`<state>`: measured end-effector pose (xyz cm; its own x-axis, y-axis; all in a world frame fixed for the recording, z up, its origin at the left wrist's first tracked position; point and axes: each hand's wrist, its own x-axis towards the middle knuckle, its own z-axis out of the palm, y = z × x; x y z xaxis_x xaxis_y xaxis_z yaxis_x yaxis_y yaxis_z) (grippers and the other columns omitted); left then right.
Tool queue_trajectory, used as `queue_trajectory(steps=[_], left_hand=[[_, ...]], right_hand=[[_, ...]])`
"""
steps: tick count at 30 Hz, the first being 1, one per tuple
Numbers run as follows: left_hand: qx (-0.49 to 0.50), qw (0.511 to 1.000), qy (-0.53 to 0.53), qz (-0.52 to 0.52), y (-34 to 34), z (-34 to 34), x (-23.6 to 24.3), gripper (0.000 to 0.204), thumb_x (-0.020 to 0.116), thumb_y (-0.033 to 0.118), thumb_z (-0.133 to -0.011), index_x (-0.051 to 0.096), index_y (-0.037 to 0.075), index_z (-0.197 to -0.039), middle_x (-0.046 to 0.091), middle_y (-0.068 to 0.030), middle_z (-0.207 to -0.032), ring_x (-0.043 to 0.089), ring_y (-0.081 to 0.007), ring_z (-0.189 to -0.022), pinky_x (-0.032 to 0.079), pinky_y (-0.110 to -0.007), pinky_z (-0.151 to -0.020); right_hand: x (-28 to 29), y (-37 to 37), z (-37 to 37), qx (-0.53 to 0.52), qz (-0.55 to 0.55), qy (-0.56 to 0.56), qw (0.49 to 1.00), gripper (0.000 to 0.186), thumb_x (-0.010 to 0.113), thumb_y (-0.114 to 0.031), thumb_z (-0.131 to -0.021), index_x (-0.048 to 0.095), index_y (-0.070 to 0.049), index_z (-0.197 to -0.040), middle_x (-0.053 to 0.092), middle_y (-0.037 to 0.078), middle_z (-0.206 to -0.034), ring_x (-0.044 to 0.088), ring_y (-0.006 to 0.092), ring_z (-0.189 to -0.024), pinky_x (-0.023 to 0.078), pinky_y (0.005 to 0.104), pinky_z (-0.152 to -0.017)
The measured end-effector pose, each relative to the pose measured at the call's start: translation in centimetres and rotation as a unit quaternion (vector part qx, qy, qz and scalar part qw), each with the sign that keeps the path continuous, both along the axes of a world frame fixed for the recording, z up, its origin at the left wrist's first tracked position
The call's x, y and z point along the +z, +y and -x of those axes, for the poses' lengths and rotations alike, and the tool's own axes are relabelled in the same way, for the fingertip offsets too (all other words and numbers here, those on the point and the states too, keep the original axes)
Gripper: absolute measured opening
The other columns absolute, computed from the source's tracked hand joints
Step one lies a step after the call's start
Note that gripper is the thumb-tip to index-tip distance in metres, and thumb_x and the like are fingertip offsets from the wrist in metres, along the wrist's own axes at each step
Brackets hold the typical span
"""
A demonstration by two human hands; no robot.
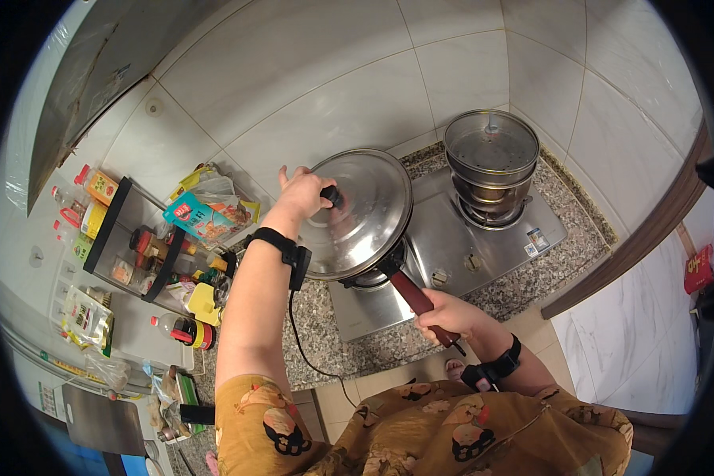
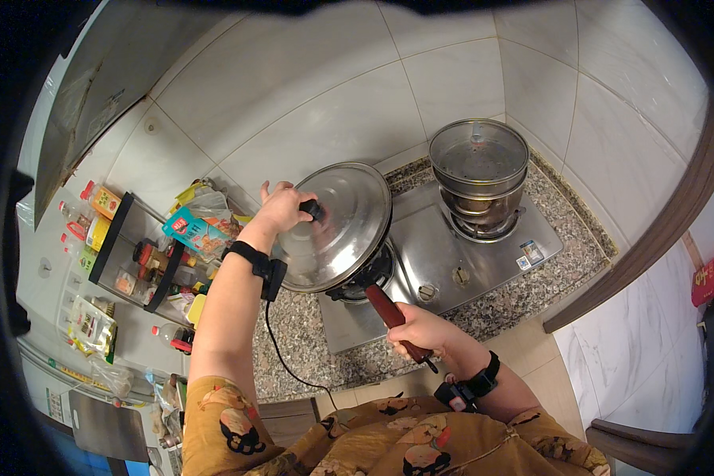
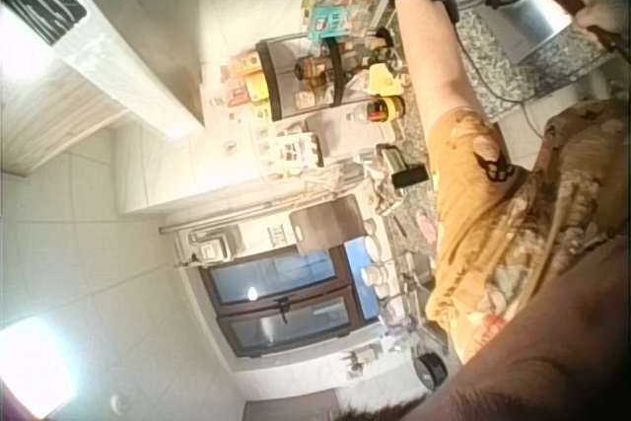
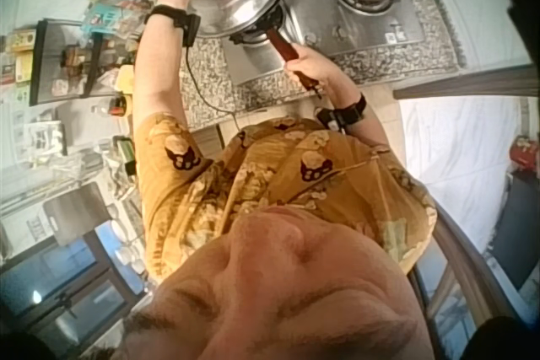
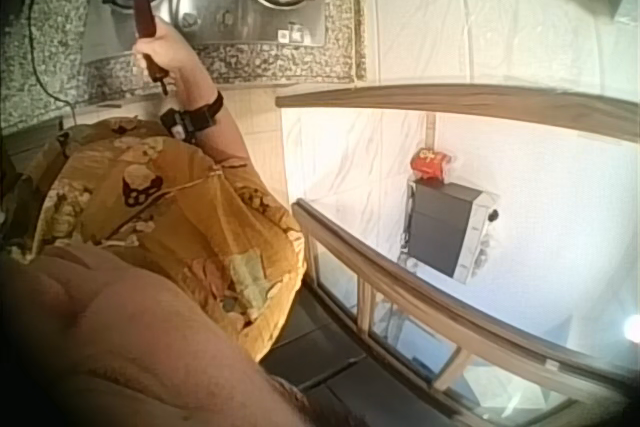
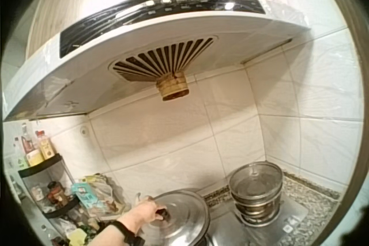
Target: The person stirs popcorn kernels in a frying pan on a gas stove, then covers the pan with a lid and shakes it periodically. The kernels pop into popcorn, filling the pan. The person removes the lid and sets it aside.
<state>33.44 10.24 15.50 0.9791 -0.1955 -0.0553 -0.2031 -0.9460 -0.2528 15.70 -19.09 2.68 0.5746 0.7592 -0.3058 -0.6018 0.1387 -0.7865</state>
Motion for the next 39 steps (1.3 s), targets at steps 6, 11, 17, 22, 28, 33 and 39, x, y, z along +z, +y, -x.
queue_trajectory(steps=[6,11,17,22,28,33,39], left_hand=[[-0.002,1.0,-0.021,0.0,0.0,0.1,-0.2,0.044,0.079,0.03,-0.076,0.069,0.03,-0.119,0.071,-0.0017,-0.107,0.047,-0.0282,-0.127,0.015,-0.066,-0.111],[0.005,1.0,-0.014,0.002,0.0,0.3,-0.8,0.044,0.08,0.031,-0.075,0.069,0.03,-0.118,0.071,-0.0016,-0.107,0.048,-0.028,-0.127,0.015,-0.067,-0.111],[0.009,1.0,0.001,0.005,0.0,0.5,-1.7,0.044,0.079,0.03,-0.076,0.069,0.03,-0.119,0.071,-0.0015,-0.11,0.047,-0.028,-0.128,0.015,-0.066,-0.112],[0.012,1.0,0.01,0.012,0.0,0.3,-2.1,0.045,0.079,0.03,-0.076,0.069,0.03,-0.119,0.07,-0.0019,-0.111,0.046,-0.0284,-0.129,0.015,-0.065,-0.112],[0.008,1.0,0.009,0.005,-0.4,0.5,-2.4,0.046,0.08,0.029,-0.075,0.068,0.031,-0.12,0.07,-0.0023,-0.111,0.046,-0.0281,-0.129,0.015,-0.066,-0.112],[0.001,1.0,0.001,0.008,-0.3,0.3,-2.7,0.046,0.08,0.029,-0.074,0.069,0.031,-0.119,0.071,-0.0019,-0.111,0.047,-0.0283,-0.128,0.016,-0.066,-0.112],[0.0,1.0,0.004,0.004,-0.3,0.3,-2.8,0.045,0.08,0.03,-0.074,0.069,0.031,-0.118,0.071,-0.002,-0.11,0.047,-0.0282,-0.129,0.016,-0.066,-0.112]], right_hand=[[-0.4,0.0,-0.2,-0.002,-0.001,0.004,1.0,0.034,0.055,0.005,-0.081,0.04,-0.007,-0.109,0.051,0.004,-0.077,0.053,0.0123,-0.056,0.045,0.0295,-0.046],[-0.7,0.2,-0.4,0.0,0.014,-0.002,1.0,0.033,0.055,0.004,-0.081,0.04,-0.007,-0.109,0.051,0.003,-0.077,0.051,0.0117,-0.055,0.042,0.0285,-0.045],[-1.4,0.2,-0.2,-0.002,0.012,-0.003,1.0,0.032,0.055,0.005,-0.081,0.042,-0.006,-0.109,0.051,0.004,-0.073,0.051,0.012,-0.054,0.043,0.0288,-0.046],[-1.5,0.2,0.0,-0.002,0.009,0.002,1.0,0.029,0.055,0.004,-0.083,0.043,-0.006,-0.108,0.052,0.004,-0.073,0.052,0.012,-0.054,0.044,0.0289,-0.046],[-1.0,0.3,0.0,-0.007,0.005,0.003,1.0,0.031,0.055,0.004,-0.083,0.043,-0.006,-0.109,0.051,0.003,-0.074,0.052,0.0115,-0.055,0.044,0.0283,-0.046],[-1.4,0.4,-0.1,-0.007,0.009,0.004,1.0,0.034,0.055,0.004,-0.082,0.041,-0.006,-0.112,0.052,0.004,-0.075,0.051,0.0113,-0.055,0.043,0.0281,-0.046],[-1.4,0.3,-0.2,-0.005,0.005,0.012,1.0,0.035,0.055,0.005,-0.081,0.041,-0.007,-0.111,0.052,0.005,-0.075,0.051,0.0121,-0.054,0.042,0.0285,-0.046]])
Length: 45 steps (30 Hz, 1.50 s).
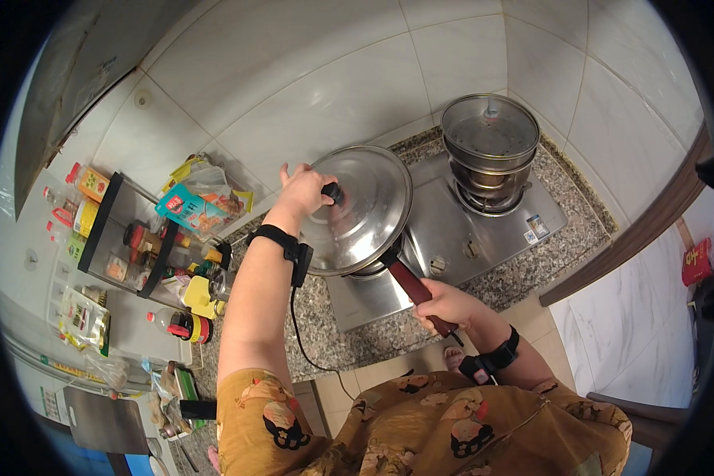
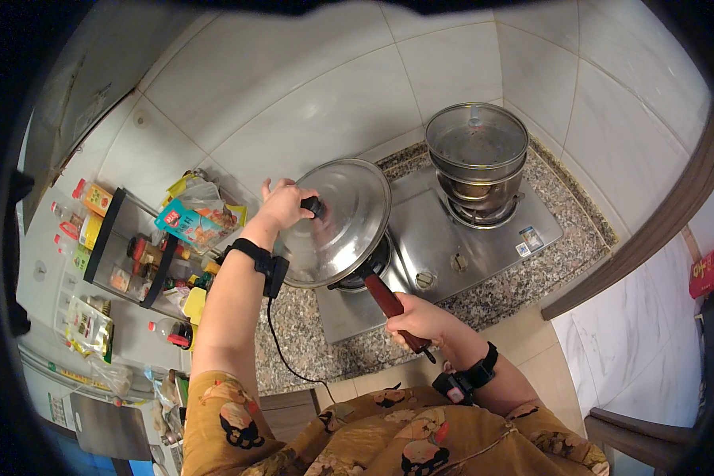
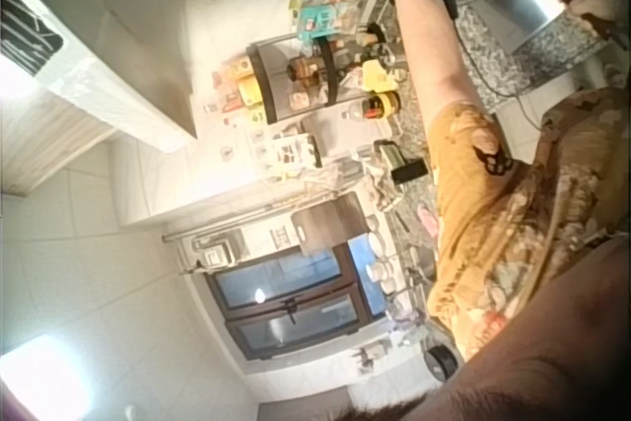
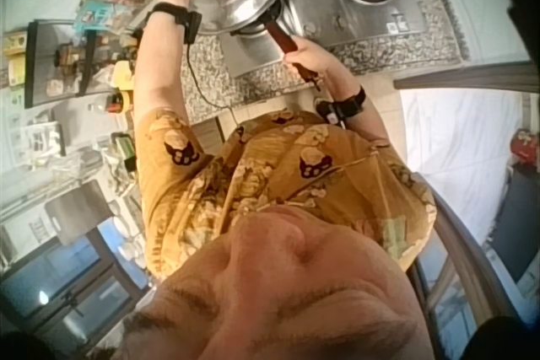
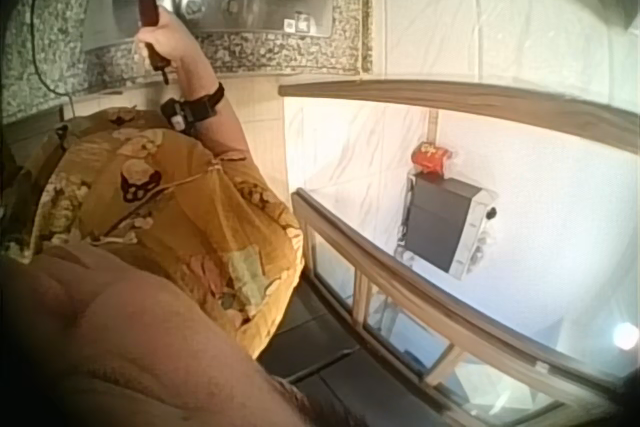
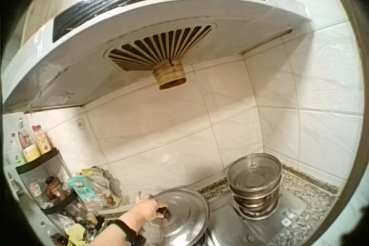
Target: The person stirs popcorn kernels in a frying pan on a gas stove, then covers the pan with a lid and shakes it periodically. The kernels pop into popcorn, filling the pan. The person removes the lid and sets it aside.
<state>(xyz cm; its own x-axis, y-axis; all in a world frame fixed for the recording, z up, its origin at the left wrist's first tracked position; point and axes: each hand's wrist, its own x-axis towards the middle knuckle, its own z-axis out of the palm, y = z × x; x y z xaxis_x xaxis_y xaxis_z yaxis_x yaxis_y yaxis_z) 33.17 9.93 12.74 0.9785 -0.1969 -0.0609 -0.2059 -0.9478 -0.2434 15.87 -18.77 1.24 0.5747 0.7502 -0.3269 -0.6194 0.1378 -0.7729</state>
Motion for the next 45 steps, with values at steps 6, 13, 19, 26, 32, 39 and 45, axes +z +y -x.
queue_trajectory(steps=[6,13,19,26,32,39,45], left_hand=[[0.0,1.0,0.003,0.004,-0.2,0.1,0.1,0.045,0.08,0.03,-0.074,0.069,0.031,-0.118,0.071,-0.0024,-0.111,0.047,-0.0278,-0.129,0.015,-0.065,-0.112],[0.003,1.0,0.006,0.001,-0.1,0.4,0.5,0.046,0.08,0.03,-0.075,0.069,0.031,-0.12,0.07,-0.0018,-0.112,0.046,-0.0268,-0.13,0.015,-0.065,-0.113],[0.005,1.0,0.01,0.0,-0.4,0.5,1.1,0.047,0.079,0.03,-0.075,0.068,0.031,-0.121,0.07,-0.0015,-0.113,0.045,-0.0264,-0.13,0.014,-0.065,-0.113],[0.002,1.0,-0.002,0.002,-0.4,0.4,1.3,0.048,0.08,0.03,-0.075,0.068,0.031,-0.121,0.07,-0.0019,-0.111,0.046,-0.0266,-0.129,0.014,-0.065,-0.113],[0.0,1.0,-0.003,0.004,-0.2,0.2,1.4,0.049,0.08,0.03,-0.074,0.068,0.031,-0.121,0.07,-0.0025,-0.111,0.046,-0.0273,-0.129,0.014,-0.065,-0.113],[0.002,1.0,0.001,-0.004,-0.1,0.1,1.6,0.049,0.08,0.03,-0.074,0.068,0.03,-0.121,0.07,-0.003,-0.112,0.045,-0.0281,-0.13,0.016,-0.066,-0.111],[-0.002,1.0,-0.004,-0.008,0.2,0.2,1.5,0.048,0.08,0.03,-0.074,0.068,0.031,-0.12,0.071,-0.0024,-0.111,0.045,-0.0285,-0.129,0.016,-0.066,-0.111]], right_hand=[[-0.1,0.0,0.0,0.0,0.002,-0.012,1.0,0.034,0.054,0.005,-0.081,0.042,-0.006,-0.11,0.052,0.005,-0.074,0.052,0.0127,-0.053,0.044,0.0291,-0.045],[0.6,-0.3,0.3,-0.002,-0.001,-0.013,1.0,0.035,0.055,0.005,-0.081,0.041,-0.004,-0.112,0.053,0.005,-0.073,0.052,0.0122,-0.052,0.045,0.0295,-0.045],[0.7,-0.4,0.3,0.002,0.002,-0.016,1.0,0.037,0.056,0.005,-0.081,0.04,-0.004,-0.113,0.053,0.005,-0.074,0.053,0.0122,-0.052,0.045,0.0293,-0.045],[0.3,-0.5,0.4,0.007,0.002,-0.011,1.0,0.037,0.056,0.005,-0.081,0.04,-0.005,-0.113,0.052,0.005,-0.074,0.053,0.0123,-0.053,0.046,0.0294,-0.046],[0.4,-0.6,0.4,0.011,0.001,-0.007,1.0,0.04,0.056,0.004,-0.082,0.039,-0.005,-0.116,0.053,0.005,-0.075,0.054,0.0123,-0.054,0.047,0.0292,-0.046],[0.1,-0.6,0.2,0.013,-0.005,-0.013,1.0,0.039,0.056,0.004,-0.082,0.039,-0.004,-0.115,0.053,0.005,-0.075,0.054,0.0124,-0.053,0.047,0.0294,-0.046],[0.2,-0.5,0.2,0.012,-0.01,-0.019,1.0,0.035,0.057,0.004,-0.082,0.04,-0.004,-0.112,0.052,0.005,-0.075,0.053,0.0128,-0.052,0.047,0.0299,-0.045]])
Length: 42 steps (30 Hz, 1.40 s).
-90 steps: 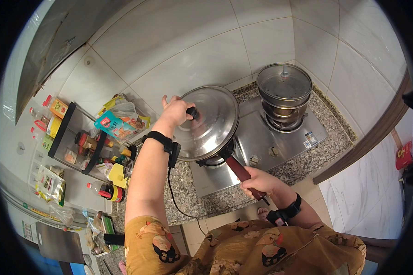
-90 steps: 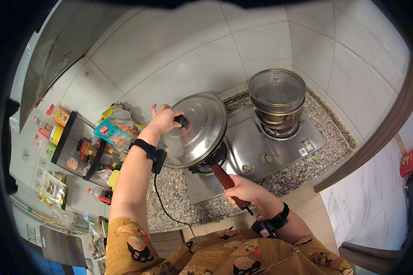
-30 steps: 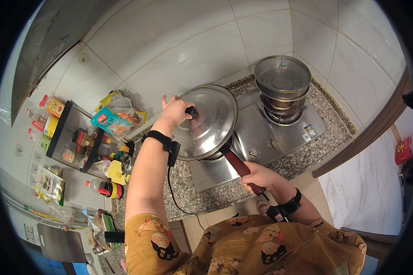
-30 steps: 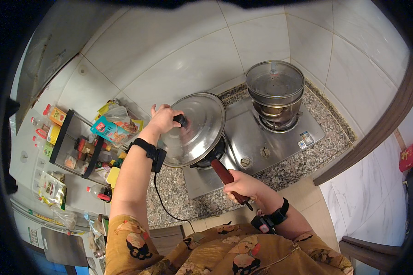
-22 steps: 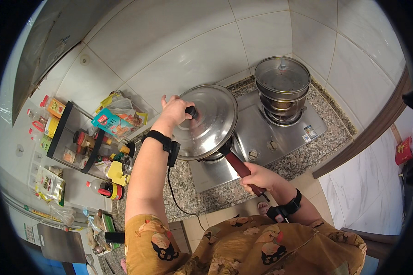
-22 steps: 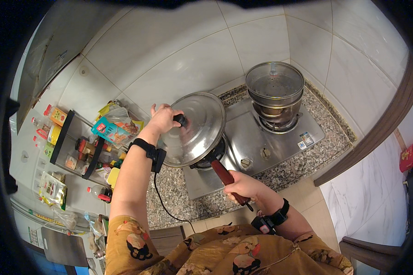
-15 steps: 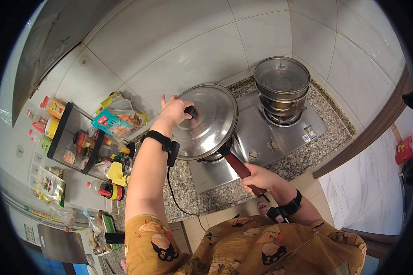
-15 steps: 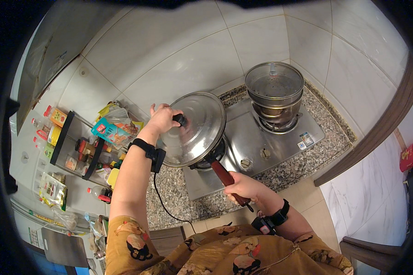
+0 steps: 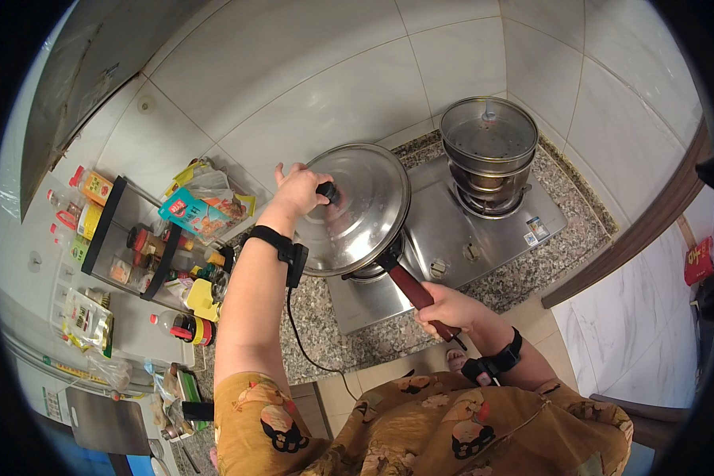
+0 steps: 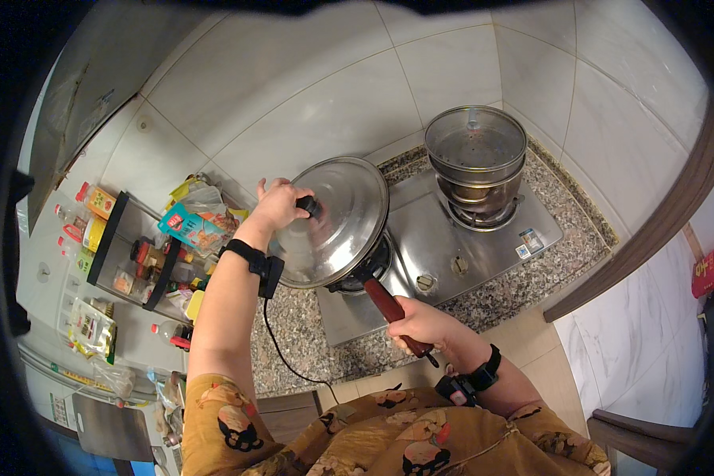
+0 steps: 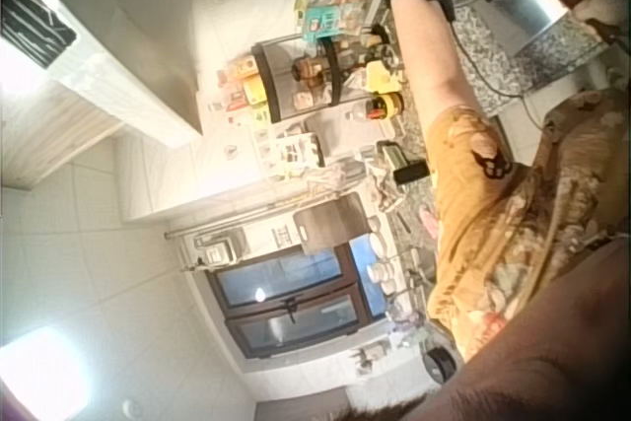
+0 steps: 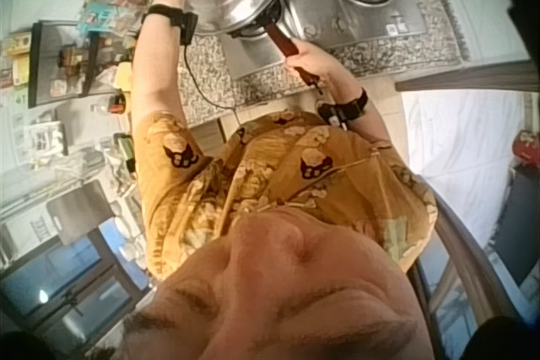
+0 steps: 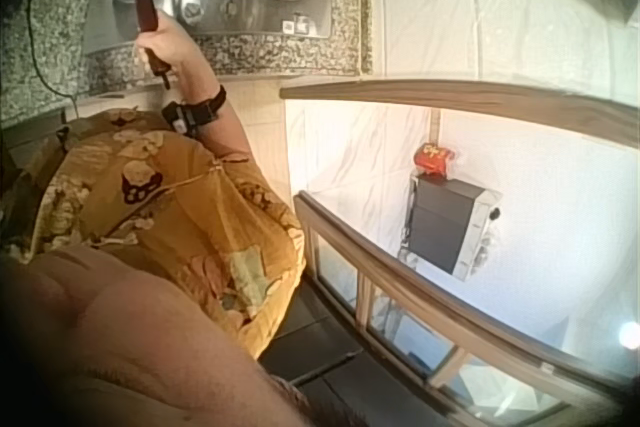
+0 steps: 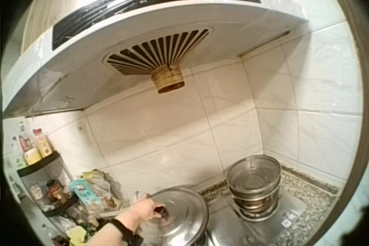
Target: The person stirs popcorn kernels in a frying pan on a gas stove, then covers the pan with a lid and shakes it periodically. The kernels pop into popcorn, filling the pan. The person removes the lid and sets it aside.
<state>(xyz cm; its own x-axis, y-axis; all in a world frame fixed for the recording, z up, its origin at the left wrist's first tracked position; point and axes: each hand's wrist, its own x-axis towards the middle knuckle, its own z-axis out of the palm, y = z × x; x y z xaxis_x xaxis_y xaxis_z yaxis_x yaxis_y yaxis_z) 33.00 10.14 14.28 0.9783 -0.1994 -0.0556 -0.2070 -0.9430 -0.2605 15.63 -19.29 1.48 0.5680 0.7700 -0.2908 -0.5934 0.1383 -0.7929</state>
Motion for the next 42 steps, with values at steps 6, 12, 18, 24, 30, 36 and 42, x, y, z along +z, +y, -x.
queue_trajectory(steps=[6,12,18,24,30,36,42], left_hand=[[-0.004,1.0,0.006,-0.001,0.37,-0.27,-0.2,0.049,0.08,0.032,-0.074,0.067,0.03,-0.122,0.069,-0.0031,-0.113,0.045,-0.0291,-0.13,0.017,-0.067,-0.108],[-0.004,1.0,0.015,0.0,0.37,-0.35,-0.4,0.051,0.081,0.033,-0.074,0.066,0.03,-0.123,0.069,-0.0028,-0.115,0.045,-0.0286,-0.131,0.016,-0.068,-0.108],[0.0,1.0,0.019,-0.001,0.47,-0.5,-0.47,0.053,0.081,0.032,-0.074,0.065,0.031,-0.124,0.069,-0.0029,-0.115,0.044,-0.0283,-0.131,0.015,-0.068,-0.108],[0.0,1.0,0.021,0.003,0.28,-0.39,-0.25,0.052,0.081,0.032,-0.074,0.066,0.031,-0.124,0.069,-0.0027,-0.114,0.044,-0.0281,-0.13,0.015,-0.068,-0.109],[-0.004,1.0,0.018,0.003,0.47,-0.6,-0.27,0.051,0.081,0.032,-0.074,0.066,0.031,-0.123,0.069,-0.0024,-0.113,0.045,-0.0275,-0.13,0.016,-0.068,-0.108],[-0.005,1.0,0.018,0.005,0.72,-0.66,-0.23,0.052,0.081,0.031,-0.074,0.066,0.03,-0.123,0.069,-0.0032,-0.112,0.045,-0.0278,-0.13,0.016,-0.068,-0.108],[-0.002,1.0,0.017,0.012,0.46,-0.62,0.05,0.051,0.081,0.029,-0.073,0.067,0.03,-0.122,0.07,-0.0034,-0.112,0.045,-0.0277,-0.129,0.016,-0.066,-0.11]], right_hand=[[0.34,-0.05,-0.02,0.001,0.0,-0.005,1.0,0.03,0.061,0.002,-0.082,0.041,-0.005,-0.103,0.054,0.005,-0.075,0.054,0.0114,-0.055,0.046,0.0291,-0.046],[0.15,0.07,-0.01,-0.002,0.004,-0.005,1.0,0.034,0.056,0.006,-0.081,0.041,-0.004,-0.109,0.053,0.005,-0.075,0.054,0.0126,-0.055,0.046,0.0291,-0.046],[0.08,0.12,0.03,-0.004,0.002,0.001,1.0,0.034,0.057,0.006,-0.081,0.041,-0.003,-0.11,0.053,0.005,-0.075,0.054,0.0123,-0.055,0.046,0.0288,-0.046],[0.02,0.22,-0.08,-0.006,-0.001,-0.005,1.0,0.037,0.056,0.005,-0.081,0.04,-0.003,-0.113,0.053,0.005,-0.075,0.054,0.0121,-0.054,0.045,0.0287,-0.045],[0.39,0.27,-0.14,-0.006,0.013,-0.008,1.0,0.037,0.055,0.005,-0.081,0.04,-0.004,-0.113,0.053,0.005,-0.074,0.054,0.0123,-0.053,0.046,0.029,-0.045],[0.41,0.35,-0.32,-0.001,0.002,-0.003,1.0,0.037,0.055,0.006,-0.082,0.039,-0.004,-0.113,0.052,0.005,-0.074,0.054,0.0125,-0.052,0.046,0.0293,-0.045],[0.13,0.41,-0.32,-0.004,-0.005,-0.002,1.0,0.038,0.056,0.006,-0.082,0.039,-0.004,-0.115,0.052,0.005,-0.075,0.054,0.0126,-0.052,0.046,0.0294,-0.045]])
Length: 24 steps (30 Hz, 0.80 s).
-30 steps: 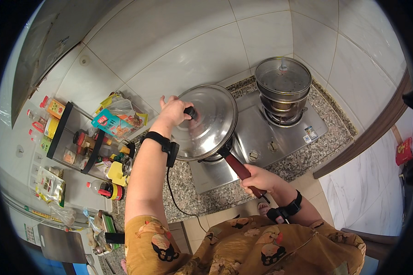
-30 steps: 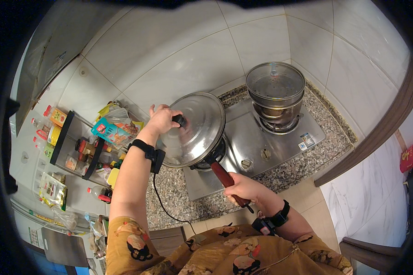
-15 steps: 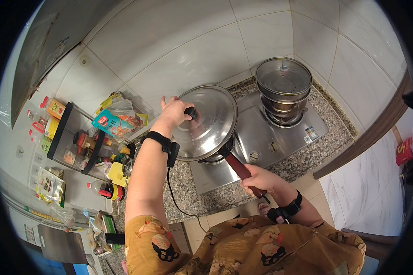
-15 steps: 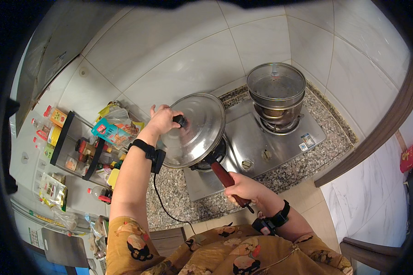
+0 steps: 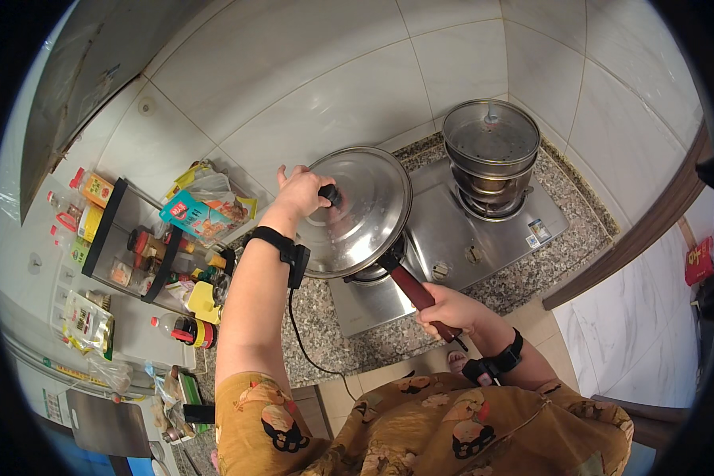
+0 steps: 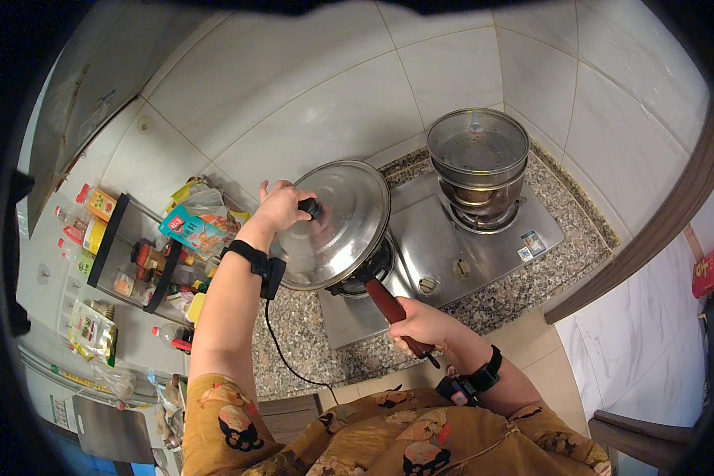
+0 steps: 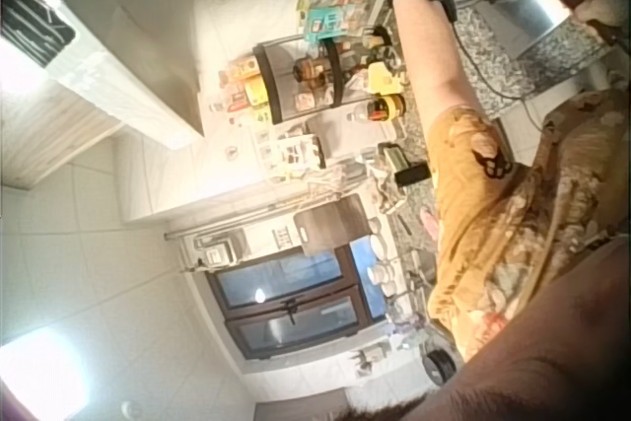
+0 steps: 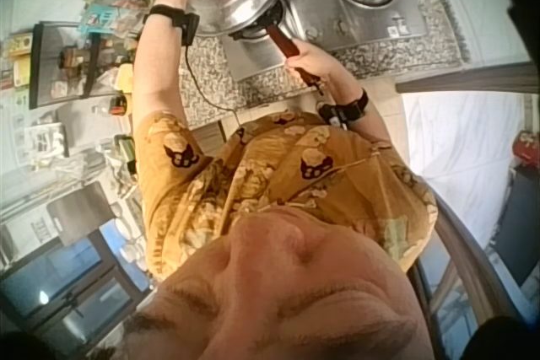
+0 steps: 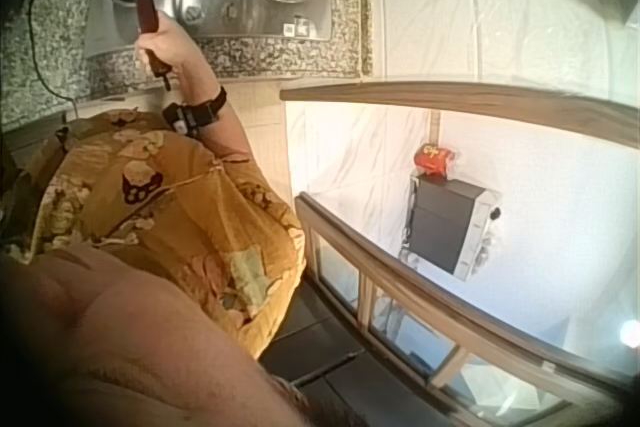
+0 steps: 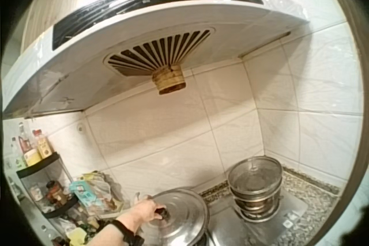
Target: The person stirs popcorn kernels in a frying pan on a gas stove, then covers the pan with a lid and shakes it periodically. The kernels pop into popcorn, filling the pan. The person removes the lid and sets it aside.
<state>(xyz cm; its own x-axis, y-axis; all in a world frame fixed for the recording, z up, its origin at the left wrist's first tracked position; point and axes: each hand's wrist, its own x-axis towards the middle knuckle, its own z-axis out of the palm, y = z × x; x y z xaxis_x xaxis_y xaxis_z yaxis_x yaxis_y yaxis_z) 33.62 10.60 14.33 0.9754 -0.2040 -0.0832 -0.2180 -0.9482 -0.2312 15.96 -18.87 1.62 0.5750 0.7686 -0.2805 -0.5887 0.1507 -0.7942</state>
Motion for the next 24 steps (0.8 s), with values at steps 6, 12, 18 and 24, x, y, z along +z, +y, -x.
queue_trajectory(steps=[6,12,18,24], left_hand=[[0.0,1.0,0.001,-0.006,0.09,0.01,0.06,0.052,0.081,0.03,-0.073,0.067,0.029,-0.123,0.069,-0.0033,-0.113,0.045,-0.0278,-0.13,0.016,-0.068,-0.109],[-0.003,1.0,0.005,-0.006,-0.05,-0.09,0.25,0.051,0.081,0.031,-0.074,0.066,0.029,-0.123,0.069,-0.0038,-0.114,0.045,-0.0288,-0.131,0.016,-0.068,-0.109],[-0.001,1.0,-0.018,-0.002,0.22,0.2,-0.2,0.05,0.082,0.028,-0.072,0.069,0.03,-0.12,0.071,-0.0017,-0.109,0.047,-0.0277,-0.126,0.016,-0.065,-0.111],[0.0,1.0,-0.01,0.001,0.2,0.29,0.1,0.05,0.082,0.028,-0.072,0.069,0.03,-0.12,0.07,-0.0022,-0.111,0.047,-0.028,-0.128,0.016,-0.065,-0.111]], right_hand=[[0.07,0.02,-0.04,0.008,0.0,-0.005,1.0,0.04,0.056,0.006,-0.082,0.038,-0.004,-0.116,0.052,0.005,-0.075,0.054,0.0124,-0.053,0.046,0.0293,-0.045],[0.0,0.02,0.05,0.002,0.005,0.002,1.0,0.039,0.056,0.006,-0.082,0.039,-0.004,-0.115,0.052,0.005,-0.076,0.054,0.012,-0.053,0.047,0.029,-0.045],[0.01,0.14,-0.09,0.008,0.011,-0.014,1.0,0.038,0.057,0.005,-0.082,0.04,-0.004,-0.115,0.052,0.005,-0.078,0.054,0.0118,-0.054,0.047,0.0292,-0.046],[-0.18,0.31,-0.11,0.006,0.03,-0.015,0.999,0.039,0.058,0.004,-0.082,0.04,-0.004,-0.116,0.052,0.005,-0.079,0.055,0.0119,-0.055,0.047,0.0295,-0.045]])
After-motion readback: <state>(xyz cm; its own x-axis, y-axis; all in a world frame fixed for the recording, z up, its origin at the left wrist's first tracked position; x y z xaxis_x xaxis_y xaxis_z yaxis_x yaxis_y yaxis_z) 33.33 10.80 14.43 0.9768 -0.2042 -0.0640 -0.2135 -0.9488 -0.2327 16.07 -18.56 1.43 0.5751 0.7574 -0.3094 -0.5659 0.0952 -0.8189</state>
